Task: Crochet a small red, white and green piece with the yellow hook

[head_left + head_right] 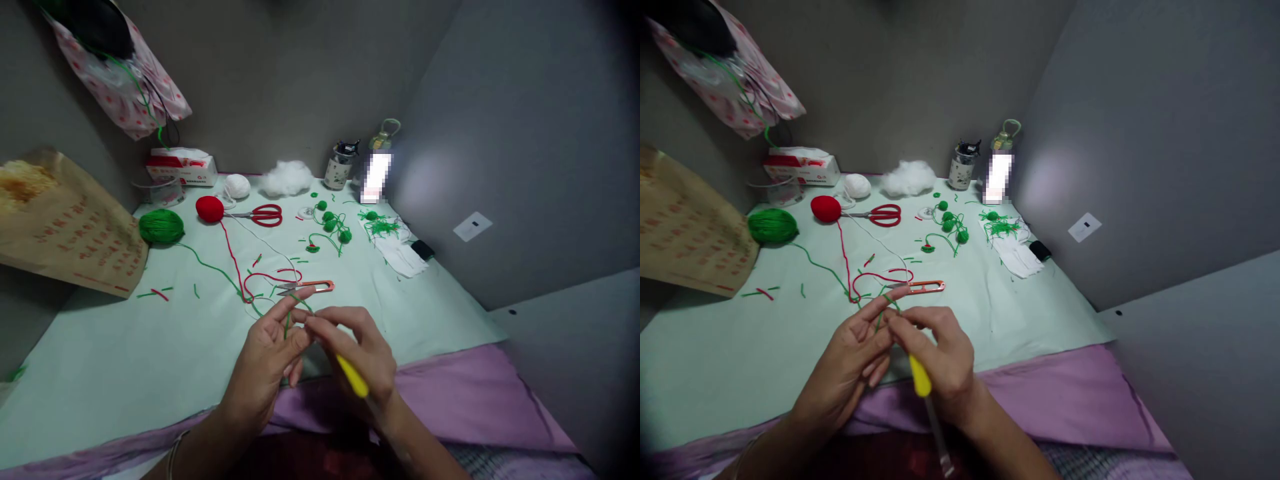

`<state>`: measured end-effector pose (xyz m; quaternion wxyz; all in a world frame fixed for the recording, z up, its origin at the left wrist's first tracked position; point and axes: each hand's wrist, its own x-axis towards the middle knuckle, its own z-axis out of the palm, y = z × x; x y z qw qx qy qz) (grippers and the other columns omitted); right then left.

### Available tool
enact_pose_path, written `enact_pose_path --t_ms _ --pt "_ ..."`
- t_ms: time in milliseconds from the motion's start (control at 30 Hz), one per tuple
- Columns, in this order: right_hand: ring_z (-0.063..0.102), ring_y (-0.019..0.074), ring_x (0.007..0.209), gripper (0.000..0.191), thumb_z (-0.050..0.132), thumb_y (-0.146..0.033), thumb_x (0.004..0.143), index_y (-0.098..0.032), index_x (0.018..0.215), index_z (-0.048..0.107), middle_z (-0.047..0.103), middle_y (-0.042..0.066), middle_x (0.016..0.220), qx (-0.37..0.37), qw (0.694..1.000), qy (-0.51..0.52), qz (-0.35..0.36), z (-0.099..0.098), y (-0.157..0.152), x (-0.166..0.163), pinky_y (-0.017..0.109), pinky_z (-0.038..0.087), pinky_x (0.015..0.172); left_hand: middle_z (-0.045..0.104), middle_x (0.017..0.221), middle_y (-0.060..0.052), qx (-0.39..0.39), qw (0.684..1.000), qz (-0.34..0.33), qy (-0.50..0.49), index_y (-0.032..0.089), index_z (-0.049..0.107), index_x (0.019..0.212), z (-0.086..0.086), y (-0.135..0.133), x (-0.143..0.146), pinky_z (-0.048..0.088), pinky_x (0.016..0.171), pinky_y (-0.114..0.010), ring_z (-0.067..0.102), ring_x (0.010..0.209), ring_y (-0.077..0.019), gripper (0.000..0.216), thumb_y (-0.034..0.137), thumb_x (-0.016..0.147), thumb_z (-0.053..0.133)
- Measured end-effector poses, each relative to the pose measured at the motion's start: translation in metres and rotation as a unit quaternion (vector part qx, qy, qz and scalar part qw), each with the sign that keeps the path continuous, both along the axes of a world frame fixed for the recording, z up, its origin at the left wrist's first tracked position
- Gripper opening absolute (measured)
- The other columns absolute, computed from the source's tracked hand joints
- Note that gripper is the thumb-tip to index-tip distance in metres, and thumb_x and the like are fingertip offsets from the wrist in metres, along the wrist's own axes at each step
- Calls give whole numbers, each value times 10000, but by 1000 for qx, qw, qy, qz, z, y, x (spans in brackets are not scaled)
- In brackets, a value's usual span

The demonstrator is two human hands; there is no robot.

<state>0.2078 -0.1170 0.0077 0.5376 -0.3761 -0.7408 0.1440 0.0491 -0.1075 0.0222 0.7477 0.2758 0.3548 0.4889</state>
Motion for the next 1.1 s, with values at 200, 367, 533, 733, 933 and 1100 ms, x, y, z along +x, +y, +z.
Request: enact_pose_path --t_ms 200,367,533,733,933,1100 --pt "666 165 770 260 567 -126 1020 -269 1068 779 740 29 883 -81 983 163 13 5 4 4 309 563 682 469 648 87 -53 997 10 -58 163 785 1168 4 7 -3 336 417 -112 254 464 -12 395 200 787 884" --pt "688 187 898 156 651 -235 1003 -258 999 806 740 41 931 -140 970 188 61 5 10 -2 328 564 781 591 772 38 9 1000 16 -13 181 770 1201 4 3 3 504 551 -189 468 553 -52 438 201 778 880" --pt "654 154 757 179 622 -257 1025 -245 987 796 728 30 889 -170 957 230 53 2 12 -1 299 547 693 591 814 44 10 1000 15 2 184 697 1315 3 1 1 508 535 -203 479 537 -48 534 159 802 843" --pt "651 153 742 178 601 -232 1033 -243 1001 775 708 22 867 -159 945 280 53 0 10 2 312 544 714 576 774 57 3 1000 8 -9 166 709 1248 5 1 -1 510 515 -197 461 500 -37 450 137 813 820" --pt "638 162 745 214 556 -241 1051 -234 984 759 693 31 860 -141 948 280 49 5 6 7 318 543 698 547 674 68 -1 1000 10 -6 161 741 1096 3 2 -3 515 530 -191 457 506 -49 255 190 853 815" --pt "636 164 767 217 560 -228 1049 -227 982 766 698 35 863 -135 954 263 50 3 7 6 317 544 703 545 620 70 4 1000 -1 -11 179 755 1031 1 3 -2 519 549 -192 491 505 -59 184 209 860 818"
